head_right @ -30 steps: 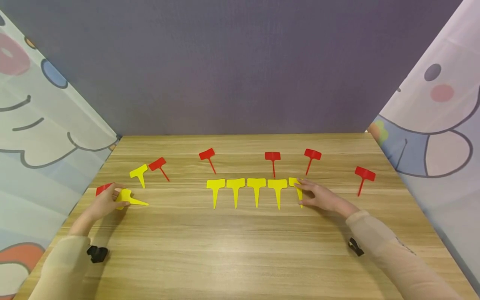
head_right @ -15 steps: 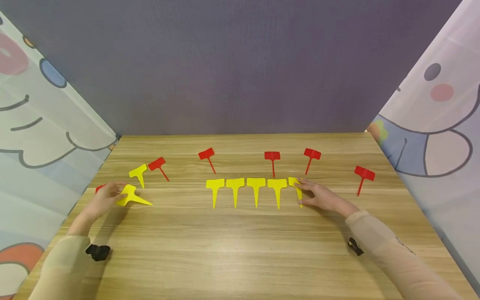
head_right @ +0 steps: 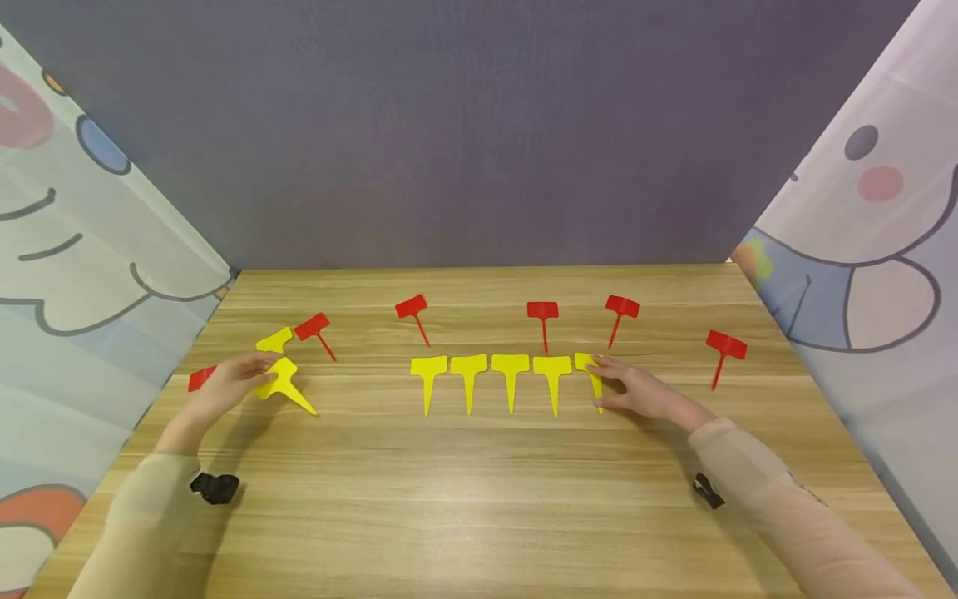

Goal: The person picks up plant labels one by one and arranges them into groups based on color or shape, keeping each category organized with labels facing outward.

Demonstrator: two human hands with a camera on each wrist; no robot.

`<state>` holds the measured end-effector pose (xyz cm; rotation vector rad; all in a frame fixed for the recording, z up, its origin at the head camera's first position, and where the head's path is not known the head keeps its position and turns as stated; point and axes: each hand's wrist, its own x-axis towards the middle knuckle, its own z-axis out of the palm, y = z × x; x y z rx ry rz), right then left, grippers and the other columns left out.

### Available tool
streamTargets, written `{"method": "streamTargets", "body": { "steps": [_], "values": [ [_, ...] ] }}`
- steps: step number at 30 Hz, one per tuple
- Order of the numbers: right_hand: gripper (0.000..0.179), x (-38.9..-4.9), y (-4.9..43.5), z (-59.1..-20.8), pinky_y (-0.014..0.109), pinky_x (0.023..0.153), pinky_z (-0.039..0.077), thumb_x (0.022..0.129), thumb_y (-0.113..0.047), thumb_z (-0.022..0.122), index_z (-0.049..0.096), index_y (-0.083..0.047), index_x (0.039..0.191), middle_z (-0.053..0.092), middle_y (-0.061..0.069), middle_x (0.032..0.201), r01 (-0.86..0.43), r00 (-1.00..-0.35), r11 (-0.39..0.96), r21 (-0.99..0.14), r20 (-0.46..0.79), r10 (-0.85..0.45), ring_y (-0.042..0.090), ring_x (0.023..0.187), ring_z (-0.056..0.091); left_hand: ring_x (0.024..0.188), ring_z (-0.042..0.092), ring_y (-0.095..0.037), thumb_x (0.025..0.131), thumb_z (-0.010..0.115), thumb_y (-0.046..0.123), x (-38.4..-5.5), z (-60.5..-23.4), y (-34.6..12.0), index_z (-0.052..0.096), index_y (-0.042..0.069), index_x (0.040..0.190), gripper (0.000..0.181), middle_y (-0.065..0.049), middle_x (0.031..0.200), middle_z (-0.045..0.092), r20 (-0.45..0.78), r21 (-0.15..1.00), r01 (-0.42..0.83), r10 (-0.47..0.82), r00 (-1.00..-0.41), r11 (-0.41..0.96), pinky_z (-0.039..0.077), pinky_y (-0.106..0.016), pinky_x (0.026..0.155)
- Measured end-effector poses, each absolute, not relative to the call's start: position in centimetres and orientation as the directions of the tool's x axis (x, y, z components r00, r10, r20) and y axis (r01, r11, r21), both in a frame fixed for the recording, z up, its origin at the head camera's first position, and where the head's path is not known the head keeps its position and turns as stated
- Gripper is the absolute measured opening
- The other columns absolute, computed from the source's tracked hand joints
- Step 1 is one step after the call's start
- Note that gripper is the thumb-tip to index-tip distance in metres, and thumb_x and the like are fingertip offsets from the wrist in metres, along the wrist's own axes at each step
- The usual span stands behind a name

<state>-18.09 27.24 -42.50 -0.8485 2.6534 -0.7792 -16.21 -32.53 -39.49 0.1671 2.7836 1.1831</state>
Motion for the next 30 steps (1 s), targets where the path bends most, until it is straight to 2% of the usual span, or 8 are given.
{"method": "streamTargets", "body": {
  "steps": [2,9,16,21,30],
  "values": [
    [0.064,-18.1,27.2,-42.4,0.057,0.094,0.027,0.079,-0.028,0.065,0.041,0.006,0.128,0.028,0.027,0.137,-0.461,-0.800,0.688,-0.561,-0.072,-0.595,0.047,0.123,0.024,0.098,0.049,-0.034,0.089,0.052,0.009,-16.5,-39.4,-32.0,0.047,-0.008,0.120,0.036,-0.023,0.105,0.051,-0.071,0.734,0.051,0.151,-0.986,0.677,0.046,-0.019,0.070],
    [0.063,-18.1,27.2,-42.3,0.058,0.095,0.026,0.079,-0.026,0.065,0.041,0.007,0.128,0.028,0.027,0.137,-0.455,-0.802,0.691,-0.562,-0.078,-0.592,0.047,0.123,0.023,0.107,0.046,-0.035,0.088,0.053,0.007,-17.8,-39.4,-30.4,0.049,-0.007,0.119,0.034,-0.024,0.120,0.047,-0.076,0.762,0.069,0.195,-0.978,0.644,0.045,-0.028,0.083],
    [0.063,-18.3,27.2,-42.5,0.058,0.095,0.026,0.079,-0.026,0.065,0.042,0.006,0.128,0.028,0.027,0.137,-0.456,-0.804,0.697,-0.553,-0.080,-0.589,0.047,0.123,0.023,0.105,0.048,-0.034,0.087,0.055,0.012,-19.0,-39.5,-28.7,0.052,-0.004,0.118,0.034,-0.022,0.117,0.050,-0.101,0.789,0.062,0.229,-0.968,0.611,0.046,-0.026,0.077],
    [0.062,-18.2,27.1,-42.5,0.057,0.095,0.027,0.078,-0.024,0.066,0.042,0.007,0.127,0.029,0.027,0.136,-0.468,-0.802,0.696,-0.545,-0.069,-0.593,0.047,0.123,0.024,0.102,0.049,-0.031,0.086,0.057,0.010,-19.7,-39.5,-27.2,0.053,-0.006,0.115,0.034,-0.021,0.114,0.051,-0.102,0.810,0.072,0.261,-0.960,0.582,0.046,-0.020,0.072],
    [0.063,-18.0,27.1,-42.2,0.058,0.095,0.025,0.079,-0.025,0.065,0.042,0.006,0.128,0.028,0.027,0.136,-0.450,-0.805,0.694,-0.562,-0.080,-0.587,0.046,0.123,0.023,0.086,0.053,-0.016,0.085,0.058,0.010,-21.0,-39.5,-24.5,0.058,-0.003,0.111,0.029,-0.014,0.101,0.059,-0.144,0.844,0.055,0.326,-0.934,0.533,0.047,-0.022,0.068]
  ]
}}
